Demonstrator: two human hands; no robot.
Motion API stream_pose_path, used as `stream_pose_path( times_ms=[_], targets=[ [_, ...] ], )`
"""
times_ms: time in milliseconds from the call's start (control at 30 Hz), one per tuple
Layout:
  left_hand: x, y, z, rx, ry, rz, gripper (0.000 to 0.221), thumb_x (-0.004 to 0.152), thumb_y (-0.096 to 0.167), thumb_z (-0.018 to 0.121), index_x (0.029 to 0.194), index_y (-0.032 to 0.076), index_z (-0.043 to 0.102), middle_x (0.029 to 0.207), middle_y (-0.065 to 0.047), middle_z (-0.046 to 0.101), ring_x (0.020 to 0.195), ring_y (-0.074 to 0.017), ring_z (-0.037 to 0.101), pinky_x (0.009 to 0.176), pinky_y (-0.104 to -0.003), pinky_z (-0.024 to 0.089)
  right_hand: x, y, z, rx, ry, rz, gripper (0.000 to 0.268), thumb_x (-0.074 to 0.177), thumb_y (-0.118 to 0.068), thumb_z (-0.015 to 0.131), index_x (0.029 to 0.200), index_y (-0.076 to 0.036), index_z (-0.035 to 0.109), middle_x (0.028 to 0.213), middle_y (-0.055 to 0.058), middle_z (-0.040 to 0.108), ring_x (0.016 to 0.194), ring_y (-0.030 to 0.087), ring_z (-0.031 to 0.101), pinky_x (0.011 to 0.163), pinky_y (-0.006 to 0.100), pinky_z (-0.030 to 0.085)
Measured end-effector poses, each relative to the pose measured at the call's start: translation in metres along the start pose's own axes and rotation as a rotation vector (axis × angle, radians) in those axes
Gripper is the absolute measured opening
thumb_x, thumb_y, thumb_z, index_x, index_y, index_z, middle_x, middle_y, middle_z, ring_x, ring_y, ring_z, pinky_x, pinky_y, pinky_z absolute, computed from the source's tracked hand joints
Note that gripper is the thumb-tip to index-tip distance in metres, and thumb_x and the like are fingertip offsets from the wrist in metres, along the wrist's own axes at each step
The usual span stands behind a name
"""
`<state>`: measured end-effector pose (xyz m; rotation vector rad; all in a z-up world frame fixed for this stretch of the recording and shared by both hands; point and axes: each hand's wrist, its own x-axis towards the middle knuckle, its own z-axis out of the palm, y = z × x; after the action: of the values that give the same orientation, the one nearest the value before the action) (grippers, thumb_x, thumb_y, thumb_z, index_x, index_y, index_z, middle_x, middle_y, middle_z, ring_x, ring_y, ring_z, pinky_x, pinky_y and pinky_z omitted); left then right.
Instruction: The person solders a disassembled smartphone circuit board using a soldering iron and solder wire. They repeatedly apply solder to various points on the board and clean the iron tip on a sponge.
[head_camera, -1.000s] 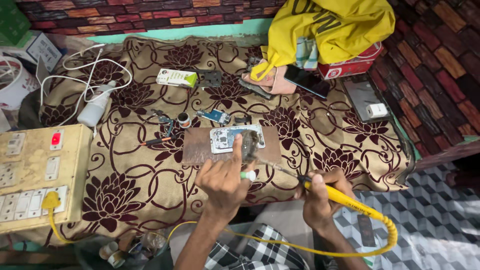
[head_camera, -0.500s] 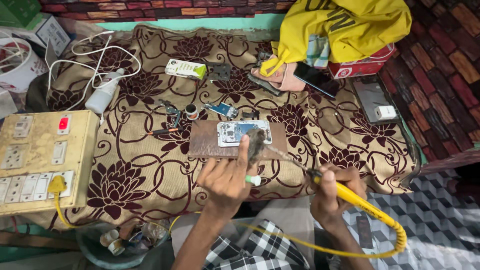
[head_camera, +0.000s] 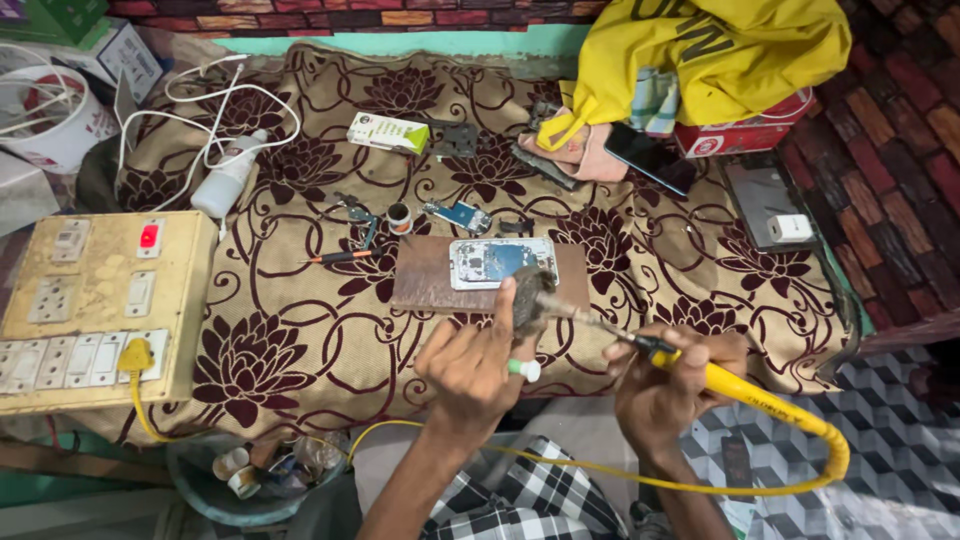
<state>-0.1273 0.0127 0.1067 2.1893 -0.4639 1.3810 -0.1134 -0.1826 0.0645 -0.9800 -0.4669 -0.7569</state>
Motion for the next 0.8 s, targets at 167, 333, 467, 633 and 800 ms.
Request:
stream_pose_path(
  times_ms=[167,333,467,633,800],
  targets=[
    [-0.002,-0.011,-0.008,0.079,0.024,0.030,0.045,0.097,0.016,0.073,0.133,-0.009,0.064,0.053,0.001,0.043,0.047,-0.0143,0.040,0.051,-0.035,0.029,-0.005,-0.011,0.000,-0.468,-0.009,-0.026,0.026,0.109,-0.022,0.059,0.097,-0.004,0.045,0.073,0.013,0.058,0.046,0.016,0.051,0.045,0.029,0.046],
    [-0.004,-0.013,-0.008,0.069,0.039,-0.024,0.047,0.099,0.022,0.070,0.136,-0.008,0.063,0.059,0.000,0.048,0.050,-0.0161,0.041,0.054,-0.036,0.030,-0.019,-0.014,0.009,-0.235,0.058,0.137,0.026,0.105,-0.017,0.061,0.091,-0.006,0.043,0.070,0.010,0.053,0.048,0.017,0.053,0.042,0.031,0.049],
    [-0.009,-0.013,-0.006,0.046,0.002,-0.061,0.052,0.095,0.026,0.068,0.133,-0.009,0.064,0.054,-0.001,0.042,0.047,-0.0164,0.039,0.052,-0.036,0.030,-0.025,-0.012,0.019,-0.031,0.095,0.242,0.026,0.102,-0.018,0.062,0.094,-0.008,0.040,0.072,0.010,0.055,0.052,0.020,0.060,0.044,0.033,0.055],
    [-0.031,-0.014,-0.003,0.005,-0.025,-0.071,0.046,0.105,0.026,0.066,0.135,-0.009,0.065,0.055,0.000,0.043,0.049,-0.0144,0.042,0.053,-0.035,0.031,-0.020,0.006,0.019,-0.145,0.054,0.057,0.026,0.107,-0.025,0.061,0.106,-0.008,0.042,0.082,0.014,0.060,0.060,0.023,0.065,0.048,0.032,0.058],
    [-0.042,-0.045,0.015,0.250,-0.066,-0.244,0.057,0.090,0.047,0.078,0.120,0.000,0.076,0.039,0.004,0.043,0.033,-0.0118,0.031,0.040,-0.036,0.028,0.006,0.017,-0.006,-0.237,-0.020,-0.010,0.027,0.114,-0.032,0.055,0.114,-0.006,0.046,0.084,0.010,0.060,0.057,0.018,0.065,0.047,0.029,0.058]
  ],
)
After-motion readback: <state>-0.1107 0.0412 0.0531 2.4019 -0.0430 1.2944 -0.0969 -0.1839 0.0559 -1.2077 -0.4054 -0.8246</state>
